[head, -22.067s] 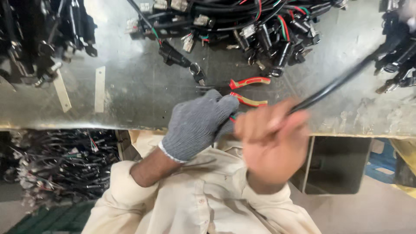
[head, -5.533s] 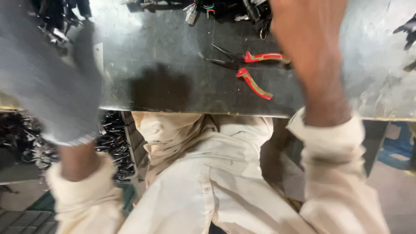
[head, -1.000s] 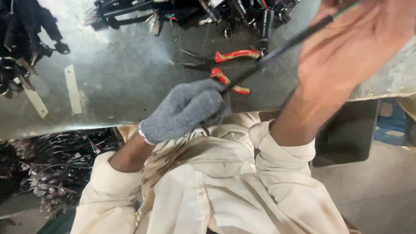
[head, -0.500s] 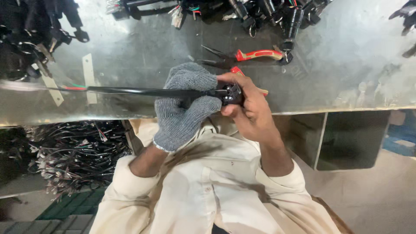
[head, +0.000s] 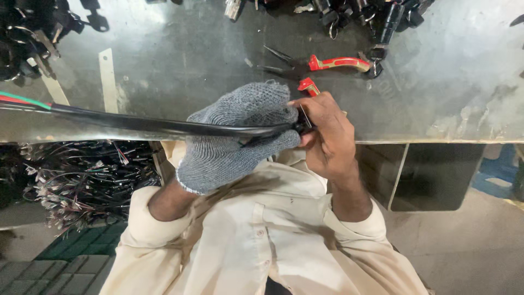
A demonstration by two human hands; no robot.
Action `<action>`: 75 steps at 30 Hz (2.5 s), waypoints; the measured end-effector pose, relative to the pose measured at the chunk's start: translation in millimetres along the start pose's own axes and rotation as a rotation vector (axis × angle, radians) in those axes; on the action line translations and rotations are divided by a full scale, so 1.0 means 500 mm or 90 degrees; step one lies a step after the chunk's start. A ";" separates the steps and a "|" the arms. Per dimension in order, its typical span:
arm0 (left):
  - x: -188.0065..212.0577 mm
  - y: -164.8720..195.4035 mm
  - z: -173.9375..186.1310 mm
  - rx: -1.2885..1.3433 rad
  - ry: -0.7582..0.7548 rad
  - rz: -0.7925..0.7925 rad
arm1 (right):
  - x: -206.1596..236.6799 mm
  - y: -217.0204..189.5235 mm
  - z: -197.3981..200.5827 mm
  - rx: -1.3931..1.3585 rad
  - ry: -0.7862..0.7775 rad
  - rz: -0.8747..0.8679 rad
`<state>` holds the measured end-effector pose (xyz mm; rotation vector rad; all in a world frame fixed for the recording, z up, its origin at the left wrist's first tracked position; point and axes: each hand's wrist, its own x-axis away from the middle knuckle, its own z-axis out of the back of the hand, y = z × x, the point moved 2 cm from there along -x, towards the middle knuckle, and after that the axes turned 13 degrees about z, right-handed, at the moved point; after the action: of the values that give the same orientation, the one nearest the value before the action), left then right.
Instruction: The person repeatedly picks up black wire harnesses from a metal table, positions a connector end, and uses red-handled pliers to crimp the connector. After each crimp, the person places the harness back on the table and repeats the process with another harness.
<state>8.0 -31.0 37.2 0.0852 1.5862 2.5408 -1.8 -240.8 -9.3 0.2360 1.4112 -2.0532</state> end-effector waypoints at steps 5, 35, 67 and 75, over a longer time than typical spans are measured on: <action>-0.023 0.004 0.013 0.071 -0.069 -0.015 | -0.007 -0.020 -0.003 0.005 -0.004 0.002; -0.009 -0.002 -0.007 0.070 -0.098 -0.092 | 0.007 0.007 -0.027 -0.256 -0.020 -0.139; 0.013 -0.090 -0.011 0.306 0.039 0.141 | -0.059 0.001 -0.003 0.448 -0.064 0.019; 0.028 -0.043 -0.004 0.328 -0.090 0.031 | -0.016 0.078 0.044 0.237 0.032 -0.129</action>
<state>-4.1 -21.3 16.9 0.3522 2.1501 2.0382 31.5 -266.3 -26.8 0.3117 1.1089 -2.4879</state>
